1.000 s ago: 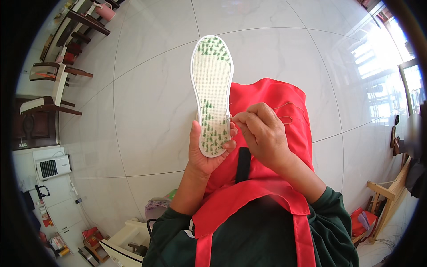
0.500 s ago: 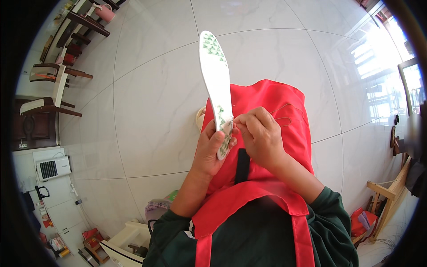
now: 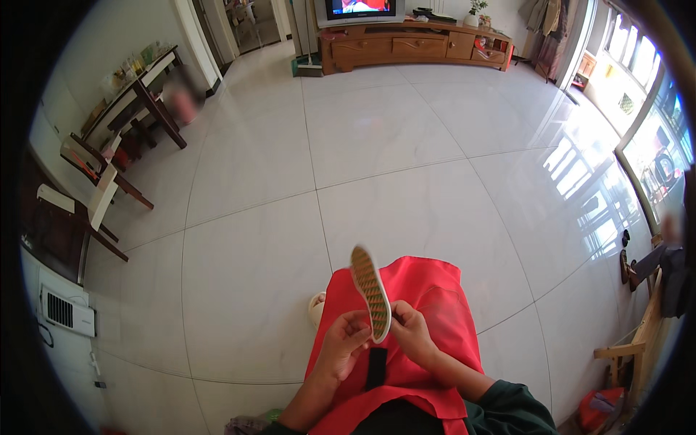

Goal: The person sews a shoe insole using a needle and thread. They repeatedly insert the needle through the insole and pull the thread to secure it, working on the same insole throughout the clip.

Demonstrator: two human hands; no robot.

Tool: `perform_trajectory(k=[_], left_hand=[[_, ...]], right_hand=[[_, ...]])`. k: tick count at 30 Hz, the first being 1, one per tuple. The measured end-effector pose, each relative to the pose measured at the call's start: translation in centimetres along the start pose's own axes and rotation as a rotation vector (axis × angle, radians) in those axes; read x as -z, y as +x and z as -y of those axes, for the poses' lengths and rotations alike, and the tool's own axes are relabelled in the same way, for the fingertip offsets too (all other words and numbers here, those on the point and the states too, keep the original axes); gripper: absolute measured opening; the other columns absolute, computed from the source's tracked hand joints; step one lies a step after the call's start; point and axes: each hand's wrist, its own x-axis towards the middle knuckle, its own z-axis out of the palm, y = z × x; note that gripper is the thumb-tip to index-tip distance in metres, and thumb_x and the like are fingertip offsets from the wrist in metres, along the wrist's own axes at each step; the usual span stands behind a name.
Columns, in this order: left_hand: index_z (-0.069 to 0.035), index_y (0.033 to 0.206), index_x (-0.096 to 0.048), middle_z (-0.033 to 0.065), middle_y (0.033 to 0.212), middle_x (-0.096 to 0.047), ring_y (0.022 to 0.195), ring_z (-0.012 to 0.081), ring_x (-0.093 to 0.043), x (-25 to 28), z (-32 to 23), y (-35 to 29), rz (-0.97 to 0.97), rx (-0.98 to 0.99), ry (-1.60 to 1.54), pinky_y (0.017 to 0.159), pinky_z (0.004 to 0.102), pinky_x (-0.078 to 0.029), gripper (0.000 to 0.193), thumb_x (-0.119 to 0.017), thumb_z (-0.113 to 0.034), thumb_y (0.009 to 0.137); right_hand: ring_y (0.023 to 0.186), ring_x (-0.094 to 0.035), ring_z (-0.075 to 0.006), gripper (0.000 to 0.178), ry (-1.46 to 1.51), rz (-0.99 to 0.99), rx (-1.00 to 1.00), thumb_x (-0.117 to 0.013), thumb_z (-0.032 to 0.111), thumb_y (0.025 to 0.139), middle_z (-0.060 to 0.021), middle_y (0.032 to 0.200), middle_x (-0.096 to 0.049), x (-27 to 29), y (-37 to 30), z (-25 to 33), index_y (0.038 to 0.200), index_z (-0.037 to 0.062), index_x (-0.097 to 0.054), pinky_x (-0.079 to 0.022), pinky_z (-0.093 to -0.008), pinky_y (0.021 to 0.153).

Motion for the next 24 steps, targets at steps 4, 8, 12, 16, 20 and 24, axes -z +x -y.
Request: perform_trajectory(k=[4, 8, 12, 16, 20, 24], left_hand=[[-0.002, 0.116, -0.05, 0.0054, 0.1, -0.059, 0.083, 0.0135, -0.059, -0.1, 0.1, 0.0, -0.067, 0.187, -0.193, 0.07, 0.0252, -0.052, 0.031, -0.06, -0.016, 0.089], [-0.002, 0.116, -0.05, 0.0065, 0.097, -0.061, 0.087, 0.0161, -0.061, -0.1, 0.2, -0.1, -0.017, 0.211, -0.406, 0.073, 0.0288, -0.054, 0.032, -0.056, -0.022, 0.092], [-0.002, 0.117, -0.05, 0.0064, 0.095, -0.061, 0.084, 0.0158, -0.062, 0.0, -0.2, -0.4, 0.013, 0.234, -0.427, 0.071, 0.0275, -0.055, 0.031, -0.055, -0.021, 0.093], [-0.002, 0.115, -0.051, 0.0061, 0.092, -0.061, 0.08, 0.014, -0.062, 1.4, 0.6, -0.6, 0.03, 0.292, -0.459, 0.067, 0.0239, -0.054, 0.028, -0.057, -0.014, 0.091], [-0.002, 0.115, -0.051, 0.0053, 0.09, -0.061, 0.077, 0.0122, -0.061, 1.5, 1.2, -0.9, -0.027, 0.259, -0.446, 0.063, 0.0225, -0.052, 0.028, -0.059, -0.009, 0.089], [-0.003, 0.117, -0.05, 0.0035, 0.092, -0.062, 0.077, 0.0104, -0.061, 1.7, 1.7, -1.1, -0.02, 0.233, -0.433, 0.062, 0.0229, -0.051, 0.029, -0.059, -0.008, 0.089]], right_hand=[[0.073, -0.052, -0.0072, 0.005, -0.086, -0.001, 0.099, -0.06, 0.004, 0.086, -0.0009, 0.082, -0.055, 0.3, 0.1, -0.9, 0.091, 0.0017, -0.06, -0.045, -0.0222, 0.064], [0.073, -0.054, -0.0093, 0.006, -0.226, -0.02, 0.191, -0.061, 0.004, 0.084, -0.0025, 0.083, -0.055, 0.2, 0.1, -1.4, 0.09, 0.0018, -0.061, -0.045, -0.0229, 0.064], [0.073, -0.057, -0.0149, 0.008, -0.354, 0.003, 0.247, -0.063, 0.004, 0.083, -0.0058, 0.084, -0.057, -0.2, -0.3, -0.8, 0.09, 0.0019, -0.063, -0.047, -0.0255, 0.065], [0.078, -0.06, -0.0217, 0.009, -0.383, 0.053, 0.261, -0.062, 0.005, 0.082, -0.0089, 0.084, -0.058, -0.6, -0.4, -1.3, 0.091, 0.0015, -0.063, -0.048, -0.0294, 0.068], [0.08, -0.06, -0.0236, 0.011, -0.425, 0.072, 0.281, -0.062, 0.006, 0.082, -0.0096, 0.084, -0.059, -0.5, -0.3, -1.8, 0.091, 0.0009, -0.062, -0.048, -0.0307, 0.07], [0.081, -0.06, -0.0244, 0.012, -0.444, 0.076, 0.289, -0.062, 0.005, 0.082, -0.0101, 0.086, -0.06, -0.3, -0.1, -2.3, 0.092, 0.0005, -0.062, -0.048, -0.0309, 0.071]])
